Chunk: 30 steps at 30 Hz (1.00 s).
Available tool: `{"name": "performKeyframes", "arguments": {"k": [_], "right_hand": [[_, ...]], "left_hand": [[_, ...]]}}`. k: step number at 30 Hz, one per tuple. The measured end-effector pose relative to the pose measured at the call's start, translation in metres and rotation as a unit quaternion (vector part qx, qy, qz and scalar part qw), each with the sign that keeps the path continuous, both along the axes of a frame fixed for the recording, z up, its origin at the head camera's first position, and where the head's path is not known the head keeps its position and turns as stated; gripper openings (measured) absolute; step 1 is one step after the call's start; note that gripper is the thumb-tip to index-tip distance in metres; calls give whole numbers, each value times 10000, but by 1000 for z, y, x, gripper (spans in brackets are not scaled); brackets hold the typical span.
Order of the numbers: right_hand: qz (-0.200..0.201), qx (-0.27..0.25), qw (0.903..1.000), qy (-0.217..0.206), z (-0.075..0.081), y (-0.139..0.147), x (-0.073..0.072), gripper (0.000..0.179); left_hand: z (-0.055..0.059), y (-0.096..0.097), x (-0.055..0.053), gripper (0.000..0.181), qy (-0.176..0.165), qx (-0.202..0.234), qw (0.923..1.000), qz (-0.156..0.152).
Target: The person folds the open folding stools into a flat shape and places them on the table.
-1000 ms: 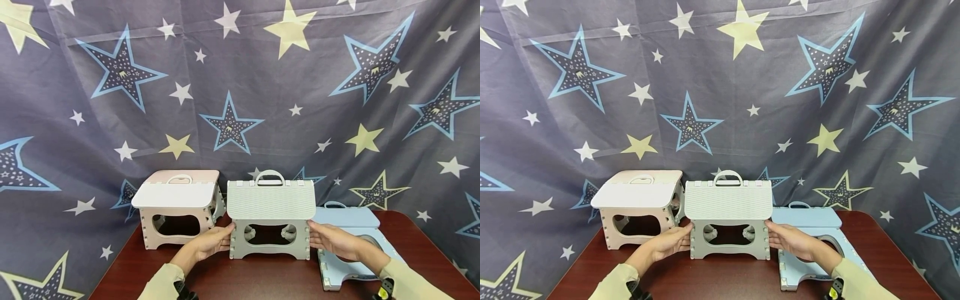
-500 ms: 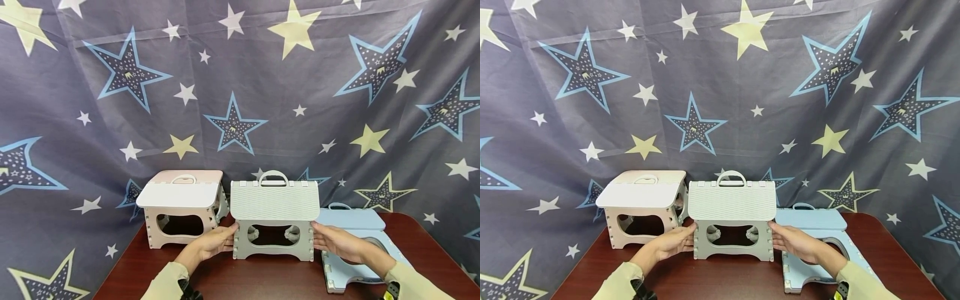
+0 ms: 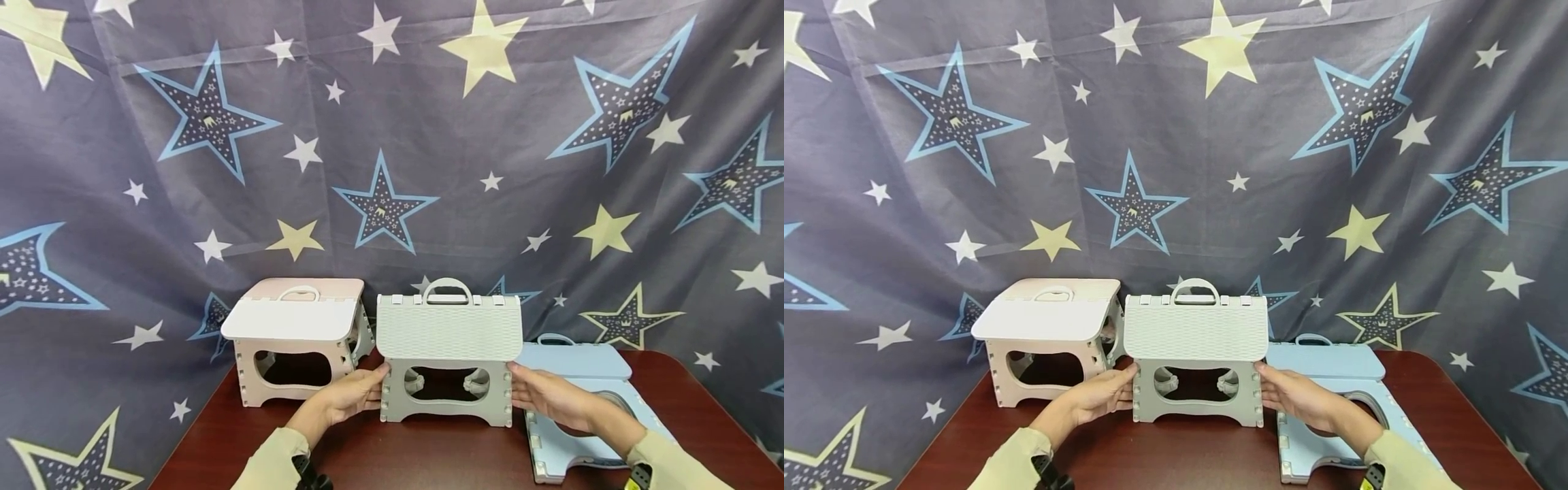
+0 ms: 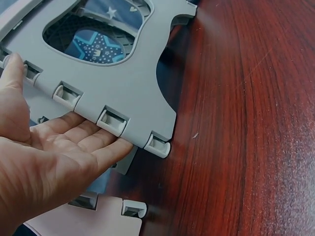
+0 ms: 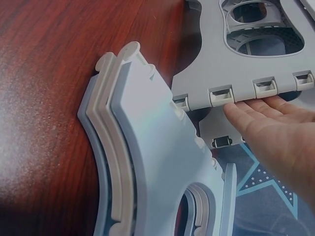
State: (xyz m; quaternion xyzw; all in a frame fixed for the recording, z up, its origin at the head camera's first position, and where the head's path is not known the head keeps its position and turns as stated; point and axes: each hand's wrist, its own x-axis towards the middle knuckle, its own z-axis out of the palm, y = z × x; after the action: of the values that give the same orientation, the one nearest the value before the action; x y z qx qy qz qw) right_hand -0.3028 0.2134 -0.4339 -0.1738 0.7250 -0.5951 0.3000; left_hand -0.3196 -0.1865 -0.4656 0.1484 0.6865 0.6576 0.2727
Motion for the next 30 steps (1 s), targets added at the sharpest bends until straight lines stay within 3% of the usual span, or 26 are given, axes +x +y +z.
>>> {"name": "performKeyframes", "arguments": {"k": [7,18,30], "right_hand": [[-14,9,10000,64,0,4,-2,89],[-11,-127,9999,-45,1,-2,-3,90],[-40,-95,9999,44,-3,0,-4,88]], "left_hand": [[1,3,-6,66,81,53,9999,-133],[-1,0,-8,67,50,-32,10000,67],[-1,4,-7,66,101,5,9999,19]]}}
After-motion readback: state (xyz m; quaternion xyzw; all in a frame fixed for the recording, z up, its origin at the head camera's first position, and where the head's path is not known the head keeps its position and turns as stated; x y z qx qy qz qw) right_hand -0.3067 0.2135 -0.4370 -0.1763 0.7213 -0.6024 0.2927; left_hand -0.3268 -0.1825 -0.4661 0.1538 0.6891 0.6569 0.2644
